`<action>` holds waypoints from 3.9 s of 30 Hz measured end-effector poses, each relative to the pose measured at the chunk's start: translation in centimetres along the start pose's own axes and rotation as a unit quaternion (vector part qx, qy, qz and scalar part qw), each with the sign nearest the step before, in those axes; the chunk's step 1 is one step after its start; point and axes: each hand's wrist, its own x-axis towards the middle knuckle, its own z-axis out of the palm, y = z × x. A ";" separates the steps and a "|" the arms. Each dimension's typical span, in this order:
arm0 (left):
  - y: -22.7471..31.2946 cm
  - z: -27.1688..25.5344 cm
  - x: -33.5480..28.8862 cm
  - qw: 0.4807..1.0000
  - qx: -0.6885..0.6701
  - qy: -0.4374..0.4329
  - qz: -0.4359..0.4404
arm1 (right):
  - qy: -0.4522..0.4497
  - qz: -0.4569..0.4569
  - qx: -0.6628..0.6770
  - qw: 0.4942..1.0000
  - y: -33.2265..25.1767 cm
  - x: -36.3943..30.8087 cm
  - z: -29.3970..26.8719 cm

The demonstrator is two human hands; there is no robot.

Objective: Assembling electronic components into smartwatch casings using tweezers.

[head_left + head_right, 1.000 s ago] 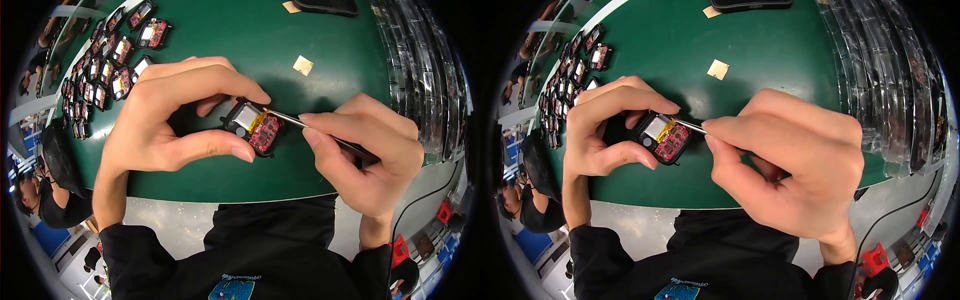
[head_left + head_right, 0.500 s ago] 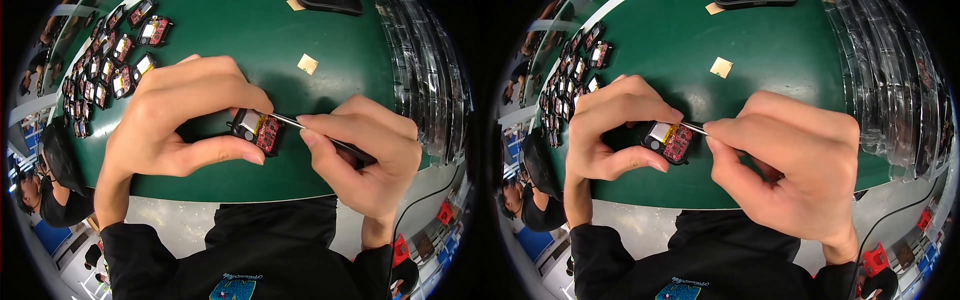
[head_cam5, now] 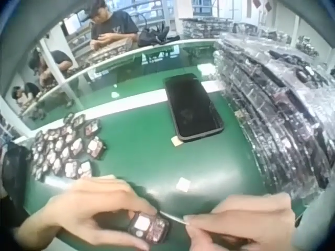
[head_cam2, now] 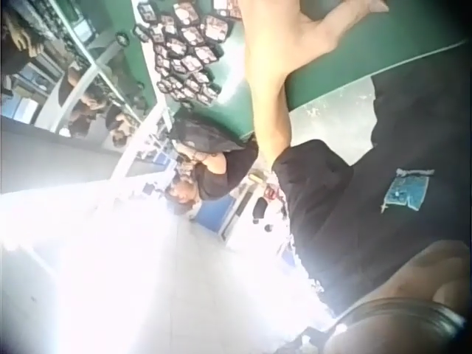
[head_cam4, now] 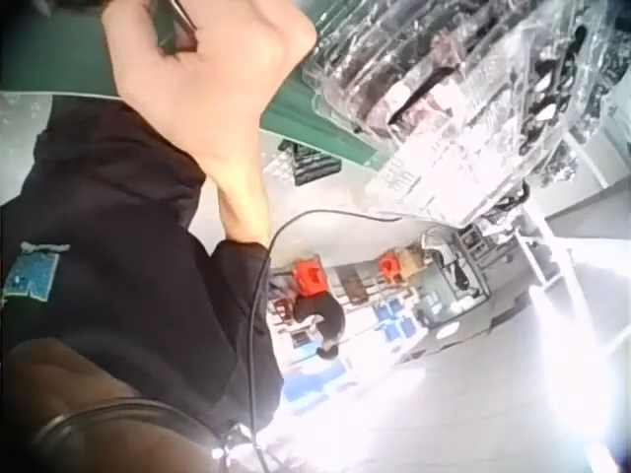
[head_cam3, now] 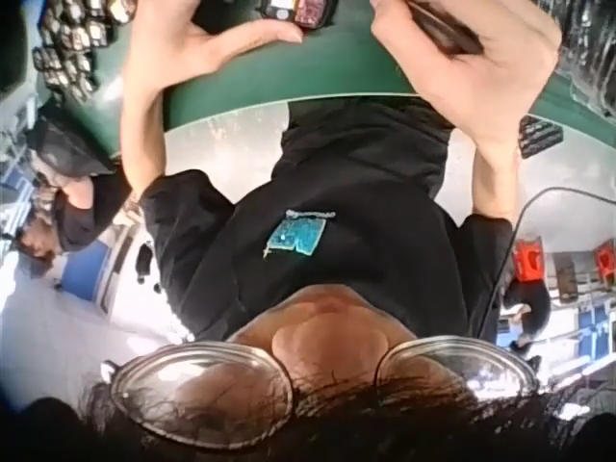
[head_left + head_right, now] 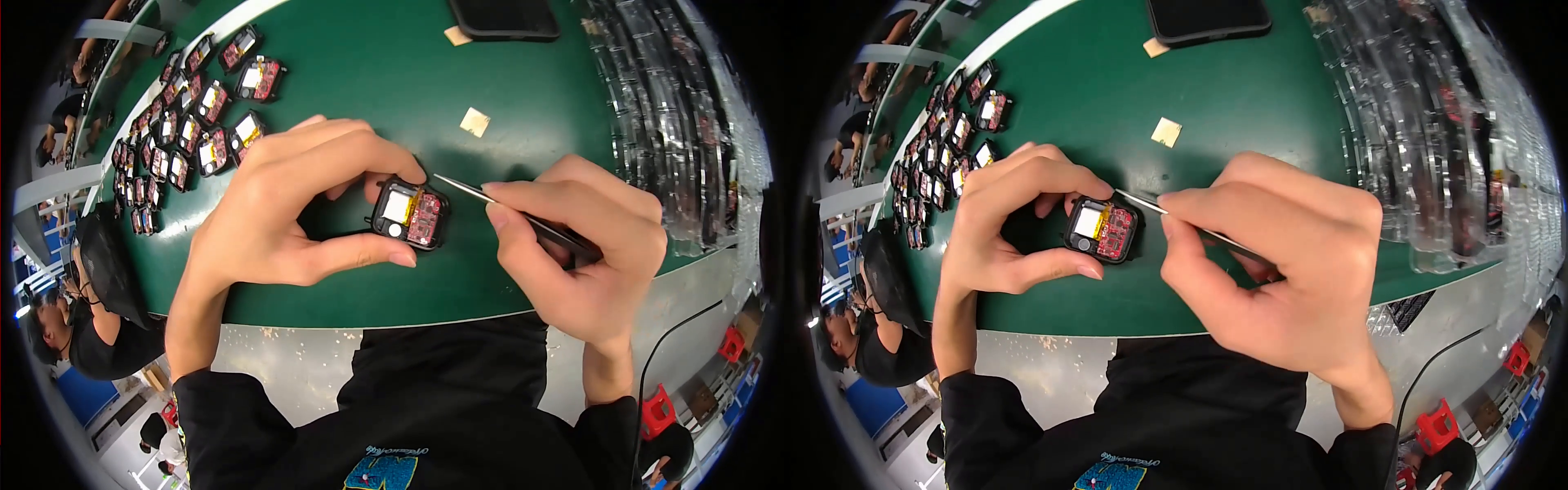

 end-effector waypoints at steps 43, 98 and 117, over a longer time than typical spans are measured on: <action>4.4 -7.3 38.3 0.980 0.133 -0.091 0.119 | 0.096 0.047 0.120 0.987 -0.3 -0.8 -0.1; 0.9 -0.8 0.6 0.999 0.021 0.040 -0.029 | 0.120 0.136 0.053 0.982 0.0 0.0 0.1; 0.4 -0.5 0.6 0.994 0.088 0.056 -0.017 | 0.102 0.119 0.089 0.984 -0.6 0.0 -0.4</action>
